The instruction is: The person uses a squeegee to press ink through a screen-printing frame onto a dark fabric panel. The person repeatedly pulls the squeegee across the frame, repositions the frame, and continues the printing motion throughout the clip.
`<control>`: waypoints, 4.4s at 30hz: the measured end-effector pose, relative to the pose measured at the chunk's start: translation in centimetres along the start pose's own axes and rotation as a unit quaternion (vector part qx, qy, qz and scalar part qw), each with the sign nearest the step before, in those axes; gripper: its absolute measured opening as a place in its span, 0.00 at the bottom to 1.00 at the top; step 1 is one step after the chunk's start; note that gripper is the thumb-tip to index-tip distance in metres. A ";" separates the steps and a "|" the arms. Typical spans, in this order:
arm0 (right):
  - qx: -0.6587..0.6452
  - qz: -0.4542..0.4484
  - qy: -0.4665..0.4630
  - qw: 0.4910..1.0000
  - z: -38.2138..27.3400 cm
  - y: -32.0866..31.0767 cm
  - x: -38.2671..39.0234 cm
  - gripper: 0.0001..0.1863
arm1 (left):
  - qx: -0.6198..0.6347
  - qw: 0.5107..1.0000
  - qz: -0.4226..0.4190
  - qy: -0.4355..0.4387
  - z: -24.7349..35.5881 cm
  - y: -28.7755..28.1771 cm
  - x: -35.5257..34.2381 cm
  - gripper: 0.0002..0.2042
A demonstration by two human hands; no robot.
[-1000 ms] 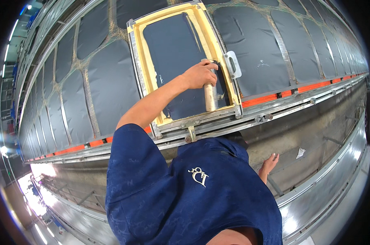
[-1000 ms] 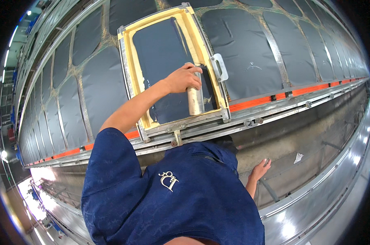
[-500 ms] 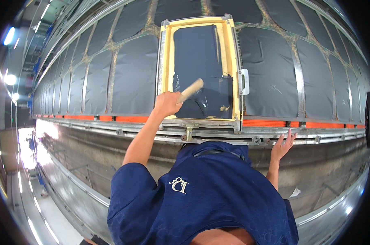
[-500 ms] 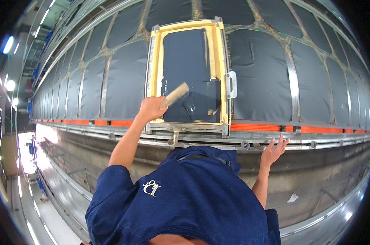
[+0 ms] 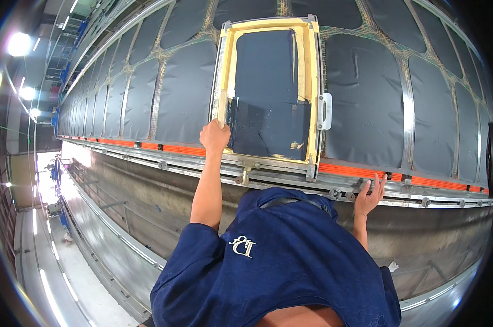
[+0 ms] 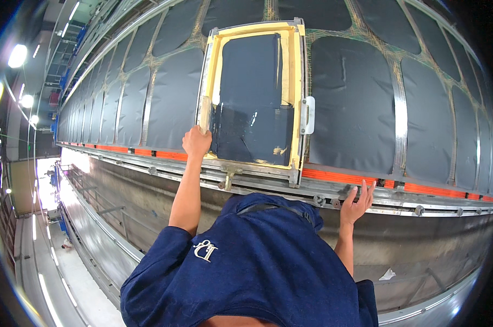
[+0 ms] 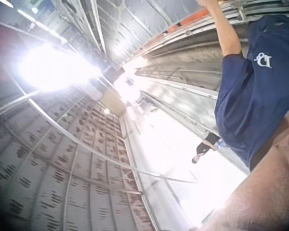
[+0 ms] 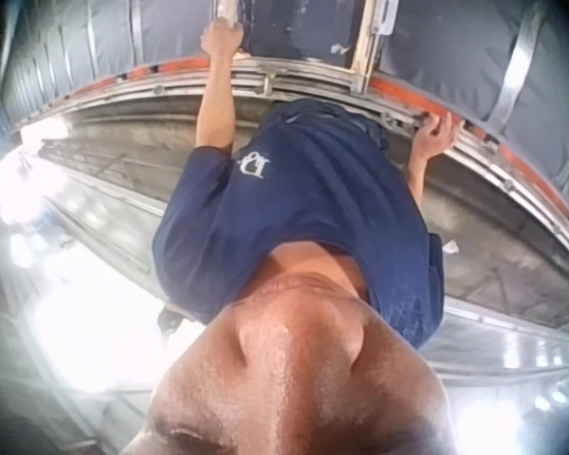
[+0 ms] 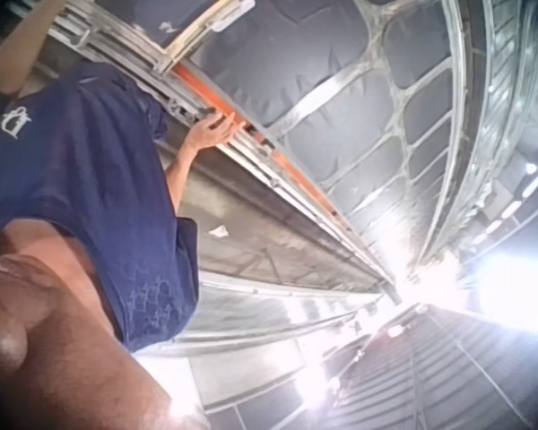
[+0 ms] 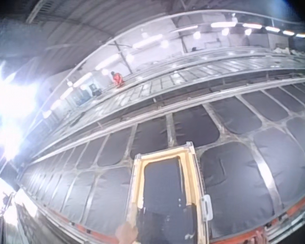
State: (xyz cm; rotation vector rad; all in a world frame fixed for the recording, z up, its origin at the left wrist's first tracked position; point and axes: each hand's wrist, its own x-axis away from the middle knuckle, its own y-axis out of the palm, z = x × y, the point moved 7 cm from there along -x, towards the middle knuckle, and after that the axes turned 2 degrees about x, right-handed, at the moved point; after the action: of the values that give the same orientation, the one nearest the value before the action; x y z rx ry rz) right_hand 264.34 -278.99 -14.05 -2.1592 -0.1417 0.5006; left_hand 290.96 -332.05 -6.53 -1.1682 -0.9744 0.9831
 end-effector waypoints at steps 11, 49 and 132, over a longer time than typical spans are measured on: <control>-0.034 0.000 0.036 0.999 0.2 -0.1 -0.5 0.20 | 0.065 0.993 -0.034 0.095 7.6 -0.6 0.9 0.13; -0.193 -0.226 -0.175 0.939 -34.9 11.9 -29.3 0.24 | 0.129 0.827 -0.062 0.543 20.1 -1.1 -22.6 0.10; 0.044 -0.509 -0.255 0.821 -40.0 32.0 -31.3 0.17 | 0.087 0.871 -0.164 0.455 20.5 2.5 -26.1 0.18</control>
State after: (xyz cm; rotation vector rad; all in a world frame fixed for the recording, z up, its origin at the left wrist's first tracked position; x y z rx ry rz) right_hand 249.35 -336.93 -9.17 -1.4932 -1.4422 0.3991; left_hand 263.88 -351.28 -8.77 -1.0844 -0.2825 0.1619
